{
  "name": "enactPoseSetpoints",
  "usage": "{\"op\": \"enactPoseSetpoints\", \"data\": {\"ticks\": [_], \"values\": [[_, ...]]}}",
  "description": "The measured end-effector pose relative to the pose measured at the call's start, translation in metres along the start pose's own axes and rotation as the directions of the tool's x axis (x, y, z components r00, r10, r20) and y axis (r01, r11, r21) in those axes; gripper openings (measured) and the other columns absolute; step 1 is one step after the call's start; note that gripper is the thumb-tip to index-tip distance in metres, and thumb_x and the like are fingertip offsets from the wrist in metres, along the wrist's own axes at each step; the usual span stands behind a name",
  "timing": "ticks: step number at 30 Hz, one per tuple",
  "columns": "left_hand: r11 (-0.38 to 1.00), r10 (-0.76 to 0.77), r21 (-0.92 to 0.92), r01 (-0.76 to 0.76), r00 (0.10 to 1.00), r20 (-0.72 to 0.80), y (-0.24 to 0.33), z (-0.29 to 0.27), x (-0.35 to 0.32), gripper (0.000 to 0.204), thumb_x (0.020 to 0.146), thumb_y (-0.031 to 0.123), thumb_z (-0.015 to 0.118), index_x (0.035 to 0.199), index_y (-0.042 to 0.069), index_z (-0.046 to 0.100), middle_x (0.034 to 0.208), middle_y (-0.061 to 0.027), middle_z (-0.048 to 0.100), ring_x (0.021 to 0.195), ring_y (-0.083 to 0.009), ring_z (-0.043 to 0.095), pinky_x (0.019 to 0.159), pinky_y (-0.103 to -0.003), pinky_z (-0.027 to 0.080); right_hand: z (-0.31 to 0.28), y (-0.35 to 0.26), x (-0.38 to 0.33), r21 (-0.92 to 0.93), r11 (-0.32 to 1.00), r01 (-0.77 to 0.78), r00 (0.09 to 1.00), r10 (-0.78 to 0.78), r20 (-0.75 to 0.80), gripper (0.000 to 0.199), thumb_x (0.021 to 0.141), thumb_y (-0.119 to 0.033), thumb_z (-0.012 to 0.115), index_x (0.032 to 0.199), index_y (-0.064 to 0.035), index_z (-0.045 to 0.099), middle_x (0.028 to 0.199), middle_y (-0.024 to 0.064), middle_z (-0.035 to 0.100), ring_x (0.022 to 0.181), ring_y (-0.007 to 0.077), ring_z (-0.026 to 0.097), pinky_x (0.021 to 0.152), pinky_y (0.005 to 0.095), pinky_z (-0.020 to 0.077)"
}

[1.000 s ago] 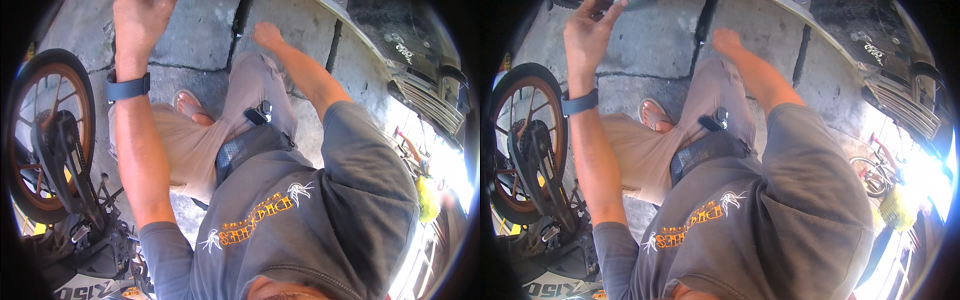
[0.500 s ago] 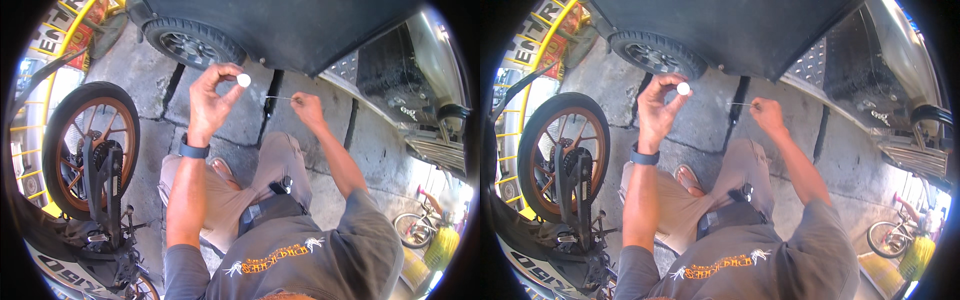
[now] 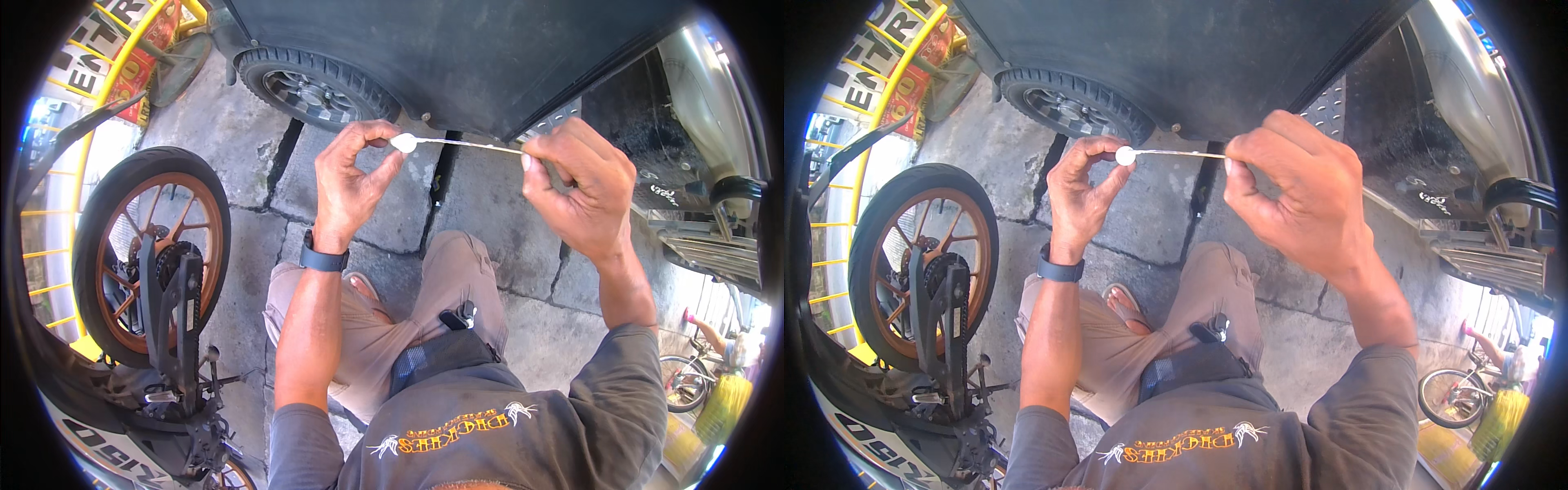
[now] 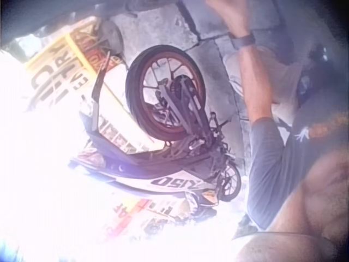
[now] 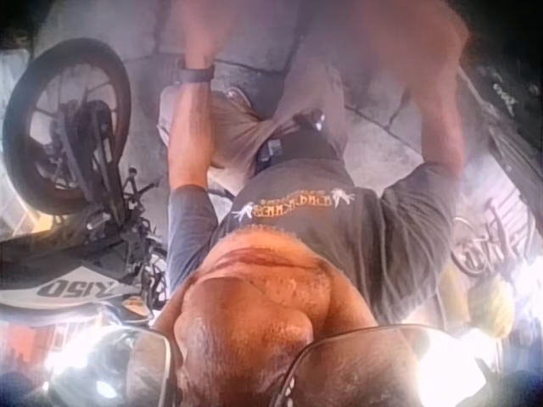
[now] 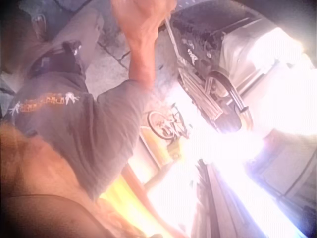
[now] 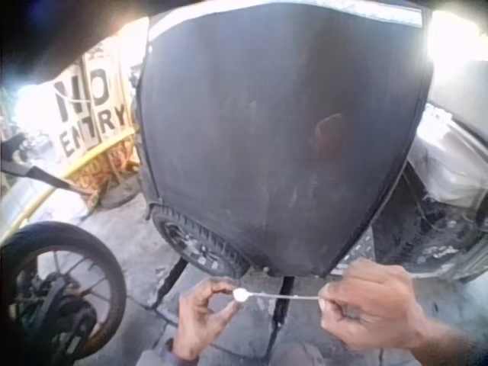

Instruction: The person loads a white adhesive tube into a yellow caulking gun, then uses a small metal tool to apply the adhesive into a gap beneath a vehicle's body panel. The person repeatedly scoops adhesive from the tube and applies it to the target area.

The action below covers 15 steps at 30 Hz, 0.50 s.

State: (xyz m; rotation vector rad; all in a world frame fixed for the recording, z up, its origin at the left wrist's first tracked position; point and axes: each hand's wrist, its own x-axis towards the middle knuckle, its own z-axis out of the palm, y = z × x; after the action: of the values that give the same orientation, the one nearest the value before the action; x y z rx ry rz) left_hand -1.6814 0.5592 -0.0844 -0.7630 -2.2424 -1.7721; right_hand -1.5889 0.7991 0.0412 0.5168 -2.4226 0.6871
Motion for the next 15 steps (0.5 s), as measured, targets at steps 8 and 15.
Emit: {"op": "enactPoseSetpoints", "data": {"ticks": [8,15], "values": [[0.983,0.101,0.152,-0.108,0.993,0.054,0.008,-0.001,0.003,0.024,0.077,-0.004,0.081,0.099,0.004,0.074,0.098,-0.0076,0.075,0.089,-0.0187,0.070,0.082,-0.031,0.056,0.022,0.001,0.007,-0.061,0.991,0.118,0.980,-0.107,0.165,0.019,0.073,0.001,0.074,0.087,-0.0074,0.064,0.076,0.0059,0.057,0.067,0.0285,0.057,0.061,0.0387,0.0468],[0.958,0.191,0.192,-0.211,0.974,0.119,0.008,-0.002,0.002,0.026,0.076,-0.003,0.082,0.100,0.004,0.075,0.100,-0.0078,0.074,0.096,-0.0252,0.071,0.085,-0.035,0.056,0.039,0.011,0.003,0.000,1.000,-0.004,0.966,0.004,0.260,0.017,0.085,-0.001,0.069,0.102,-0.0043,0.068,0.083,0.0097,0.061,0.070,0.0329,0.059,0.064,0.0412,0.0483]]}}
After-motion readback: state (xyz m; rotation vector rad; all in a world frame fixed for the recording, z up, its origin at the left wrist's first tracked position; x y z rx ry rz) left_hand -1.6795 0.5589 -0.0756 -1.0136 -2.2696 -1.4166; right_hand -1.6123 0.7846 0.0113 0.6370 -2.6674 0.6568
